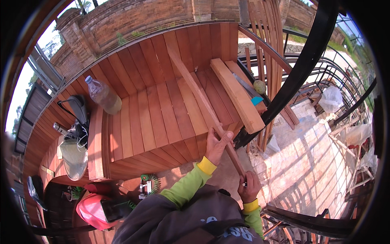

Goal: The person measures and marks a wooden plank using a square and a pencil, then positions the plank on a wooden floor. They repeat this process with another plank, ensuring alignment with the existing flooring.

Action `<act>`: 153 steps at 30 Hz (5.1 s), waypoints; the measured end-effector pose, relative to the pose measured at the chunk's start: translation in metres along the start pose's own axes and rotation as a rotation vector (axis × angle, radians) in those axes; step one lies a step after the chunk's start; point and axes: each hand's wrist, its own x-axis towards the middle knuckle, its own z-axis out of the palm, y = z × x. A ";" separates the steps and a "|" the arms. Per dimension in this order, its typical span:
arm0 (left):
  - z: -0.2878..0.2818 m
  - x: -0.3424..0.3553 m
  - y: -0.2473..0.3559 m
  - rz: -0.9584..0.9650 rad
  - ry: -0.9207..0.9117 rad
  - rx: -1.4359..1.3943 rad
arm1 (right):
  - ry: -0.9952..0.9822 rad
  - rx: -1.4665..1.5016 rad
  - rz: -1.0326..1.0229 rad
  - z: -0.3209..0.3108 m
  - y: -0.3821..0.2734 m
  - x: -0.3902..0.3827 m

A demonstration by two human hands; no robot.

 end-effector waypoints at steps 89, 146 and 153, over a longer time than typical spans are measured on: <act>-0.207 0.132 -0.026 -0.149 0.120 0.190 | -0.057 1.083 1.385 0.185 -0.074 0.031; -0.187 0.136 -0.021 0.178 -0.086 1.711 | -0.333 1.173 1.304 0.200 -0.028 0.012; -0.181 0.135 -0.013 0.135 -0.104 1.734 | -0.416 1.295 1.292 0.198 -0.022 0.009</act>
